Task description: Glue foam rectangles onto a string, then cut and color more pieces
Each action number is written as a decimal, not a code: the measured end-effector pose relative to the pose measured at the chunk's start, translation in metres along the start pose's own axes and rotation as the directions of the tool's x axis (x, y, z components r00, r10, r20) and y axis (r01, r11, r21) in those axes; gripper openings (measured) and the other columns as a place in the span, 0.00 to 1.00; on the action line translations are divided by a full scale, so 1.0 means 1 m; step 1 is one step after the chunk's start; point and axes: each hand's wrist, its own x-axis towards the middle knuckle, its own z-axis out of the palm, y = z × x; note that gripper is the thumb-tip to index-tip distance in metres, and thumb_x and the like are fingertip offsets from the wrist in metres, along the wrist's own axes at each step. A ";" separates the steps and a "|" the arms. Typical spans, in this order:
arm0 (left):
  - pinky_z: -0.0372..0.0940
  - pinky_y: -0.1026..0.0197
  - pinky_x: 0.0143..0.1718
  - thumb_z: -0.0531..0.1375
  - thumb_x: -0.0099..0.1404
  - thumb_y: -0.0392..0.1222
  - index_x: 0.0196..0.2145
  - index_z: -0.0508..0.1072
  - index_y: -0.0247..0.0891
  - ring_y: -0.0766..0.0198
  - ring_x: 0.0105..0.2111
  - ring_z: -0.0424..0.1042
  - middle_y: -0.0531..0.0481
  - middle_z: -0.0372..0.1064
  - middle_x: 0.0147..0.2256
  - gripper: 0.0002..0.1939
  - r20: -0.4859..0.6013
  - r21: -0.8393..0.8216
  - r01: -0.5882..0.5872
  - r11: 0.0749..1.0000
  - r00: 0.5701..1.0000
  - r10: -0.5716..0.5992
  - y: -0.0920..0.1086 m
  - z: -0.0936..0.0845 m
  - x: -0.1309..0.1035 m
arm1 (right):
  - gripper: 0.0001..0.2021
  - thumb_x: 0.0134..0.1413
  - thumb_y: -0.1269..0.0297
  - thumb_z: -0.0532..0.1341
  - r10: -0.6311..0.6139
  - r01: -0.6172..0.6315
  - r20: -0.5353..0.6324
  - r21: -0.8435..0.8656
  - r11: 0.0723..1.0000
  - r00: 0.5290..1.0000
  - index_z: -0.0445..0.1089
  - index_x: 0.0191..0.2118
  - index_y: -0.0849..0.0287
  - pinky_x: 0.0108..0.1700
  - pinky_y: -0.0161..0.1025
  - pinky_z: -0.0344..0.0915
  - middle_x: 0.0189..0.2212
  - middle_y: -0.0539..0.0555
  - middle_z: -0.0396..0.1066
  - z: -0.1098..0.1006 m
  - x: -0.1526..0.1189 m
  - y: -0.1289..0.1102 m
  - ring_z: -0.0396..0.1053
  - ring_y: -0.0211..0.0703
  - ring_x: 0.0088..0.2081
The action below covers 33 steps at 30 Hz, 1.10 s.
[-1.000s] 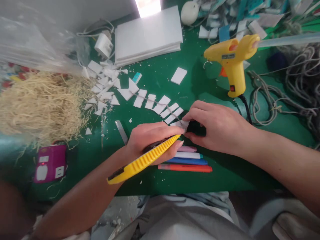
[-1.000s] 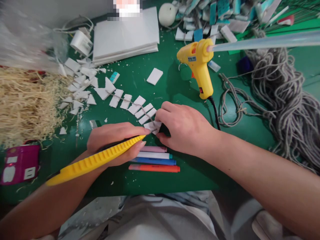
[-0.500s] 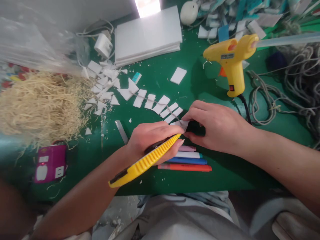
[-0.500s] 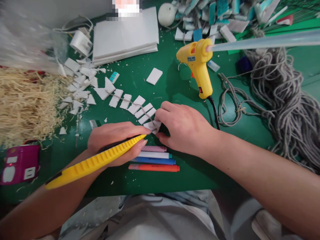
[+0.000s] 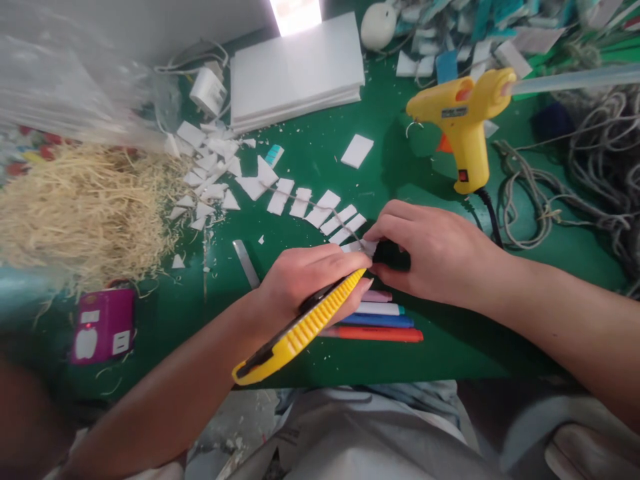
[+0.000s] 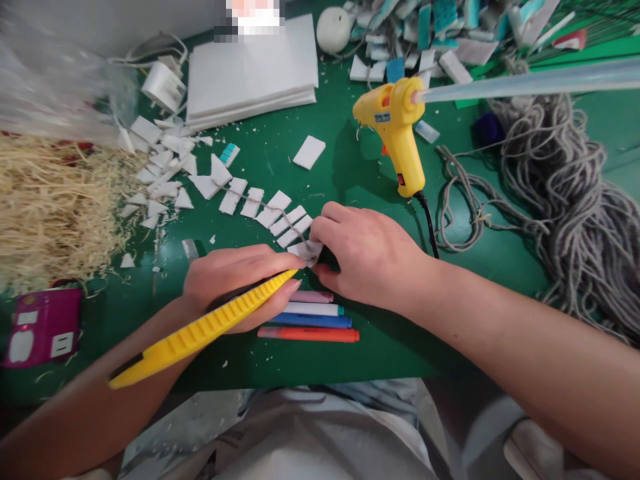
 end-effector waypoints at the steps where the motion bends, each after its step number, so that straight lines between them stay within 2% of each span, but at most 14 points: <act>1: 0.74 0.68 0.28 0.58 0.69 0.38 0.40 0.76 0.45 0.66 0.25 0.77 0.54 0.79 0.29 0.07 0.001 0.008 -0.003 1.000 1.000 0.003 0.000 0.000 0.000 | 0.05 0.53 0.67 0.63 0.000 0.000 -0.001 0.000 1.000 1.000 0.74 0.37 0.59 0.31 0.39 0.57 0.37 0.57 0.73 0.000 0.000 0.000 0.68 0.44 0.33; 11: 0.76 0.68 0.32 0.59 0.68 0.36 0.40 0.75 0.44 0.68 0.26 0.78 0.55 0.81 0.31 0.06 -0.056 -0.061 -0.001 0.998 0.998 -0.003 -0.002 0.001 -0.002 | 0.06 0.53 0.66 0.62 0.024 -0.024 0.007 -0.022 0.999 1.000 0.74 0.36 0.60 0.31 0.39 0.55 0.36 0.57 0.72 0.000 0.001 -0.003 0.66 0.43 0.33; 15: 0.77 0.66 0.34 0.59 0.69 0.37 0.43 0.76 0.45 0.67 0.29 0.80 0.55 0.83 0.35 0.07 -0.074 -0.105 0.075 0.992 0.994 -0.083 0.000 -0.004 -0.008 | 0.06 0.51 0.66 0.62 0.034 -0.034 0.017 -0.013 0.999 0.999 0.73 0.36 0.59 0.31 0.39 0.54 0.36 0.56 0.72 0.000 0.002 -0.004 0.65 0.42 0.33; 20: 0.78 0.65 0.35 0.60 0.70 0.37 0.42 0.76 0.45 0.67 0.30 0.80 0.55 0.83 0.36 0.07 -0.090 -0.159 0.131 0.979 0.985 -0.146 0.001 -0.004 -0.010 | 0.07 0.51 0.67 0.62 0.050 -0.049 0.024 -0.017 0.999 0.998 0.74 0.36 0.59 0.30 0.38 0.53 0.36 0.56 0.72 0.000 0.002 -0.005 0.66 0.42 0.32; 27: 0.77 0.69 0.38 0.61 0.69 0.36 0.41 0.77 0.41 0.69 0.30 0.80 0.54 0.83 0.35 0.06 -0.102 -0.158 0.075 0.985 0.991 -0.092 -0.001 0.001 -0.007 | 0.07 0.52 0.65 0.62 0.033 -0.033 0.002 -0.032 0.999 0.999 0.74 0.36 0.60 0.30 0.39 0.53 0.36 0.56 0.73 0.002 0.001 -0.003 0.67 0.43 0.32; 33: 0.77 0.68 0.36 0.60 0.69 0.37 0.42 0.77 0.42 0.68 0.29 0.80 0.54 0.82 0.34 0.06 -0.075 -0.146 0.079 0.986 0.993 -0.090 -0.003 0.000 -0.009 | 0.06 0.51 0.66 0.62 0.032 -0.032 -0.003 -0.035 0.999 0.999 0.73 0.36 0.59 0.30 0.38 0.54 0.35 0.56 0.73 0.002 0.002 -0.003 0.67 0.42 0.32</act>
